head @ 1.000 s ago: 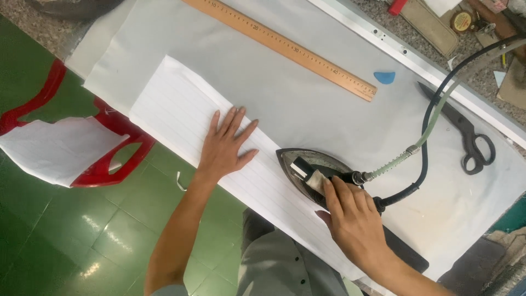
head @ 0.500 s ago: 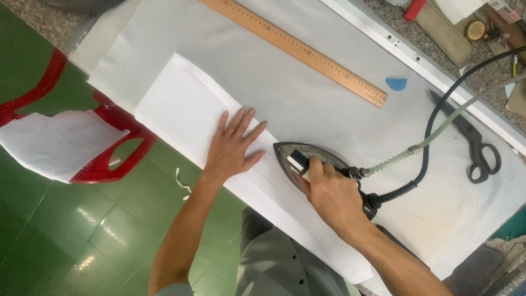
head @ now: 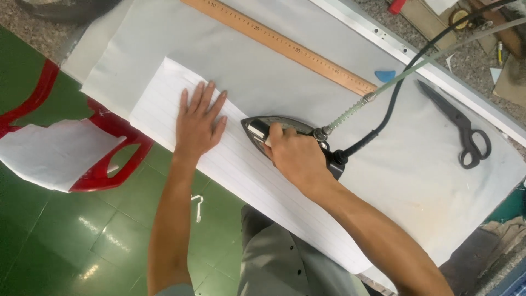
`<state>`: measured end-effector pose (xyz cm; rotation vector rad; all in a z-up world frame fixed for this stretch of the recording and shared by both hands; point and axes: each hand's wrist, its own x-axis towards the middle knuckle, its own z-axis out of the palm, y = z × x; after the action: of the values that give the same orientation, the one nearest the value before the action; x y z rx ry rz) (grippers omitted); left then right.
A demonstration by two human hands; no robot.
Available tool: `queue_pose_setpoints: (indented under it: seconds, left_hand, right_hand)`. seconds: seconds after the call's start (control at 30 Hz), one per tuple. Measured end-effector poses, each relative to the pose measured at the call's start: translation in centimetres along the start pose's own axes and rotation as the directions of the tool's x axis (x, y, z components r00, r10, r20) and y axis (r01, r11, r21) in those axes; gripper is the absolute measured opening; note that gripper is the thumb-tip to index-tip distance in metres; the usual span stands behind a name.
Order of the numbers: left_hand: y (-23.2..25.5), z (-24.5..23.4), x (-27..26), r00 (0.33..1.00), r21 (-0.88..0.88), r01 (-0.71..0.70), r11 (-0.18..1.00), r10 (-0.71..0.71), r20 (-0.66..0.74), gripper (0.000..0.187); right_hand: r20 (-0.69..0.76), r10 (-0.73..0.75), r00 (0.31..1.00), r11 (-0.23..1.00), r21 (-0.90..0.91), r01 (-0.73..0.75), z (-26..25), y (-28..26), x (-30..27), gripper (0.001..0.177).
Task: The person irons a long white fabric strip on a work table. They use a wooden ruler to align the fabric, then press it with a steam iron. The person repeatedly smooths the fabric with their hands and a black rectangular object while ironing different sections.
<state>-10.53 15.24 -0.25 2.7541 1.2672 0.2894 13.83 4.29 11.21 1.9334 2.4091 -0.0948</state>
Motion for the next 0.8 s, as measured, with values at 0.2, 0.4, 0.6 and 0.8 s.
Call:
queue_pose_setpoints:
  seconds: [0.2,0.4,0.6,0.8]
  left_hand:
    - [0.5,0.6,-1.1,0.997,0.114,0.046,0.992,-0.039,-0.069,0.052]
    - [14.7,1.2,-10.4,0.849,-0.008,-0.101,0.995,0.083,-0.522,0.042]
    - [44.0,6.9,-14.0,0.809,-0.263,-0.525,0.810,0.378,-0.449,0.040]
    - [50.5,9.5,-12.3,0.885,-0.497,-0.414,0.763,0.465,-0.024,0.041]
  right_hand:
    - [0.149,0.030,0.988,0.982,0.183,-0.058,0.3,1.3,-2.6,0.027]
    - [0.239,0.011,0.971,0.979,0.195,-0.059,0.6,4.1,-9.7,0.029]
    - [0.147,-0.021,0.989,0.948,0.316,-0.027,0.1,5.9,-12.3,0.036]
    - [0.094,-0.039,0.995,0.927,0.374,0.001,-1.0,6.0,-12.9,0.030]
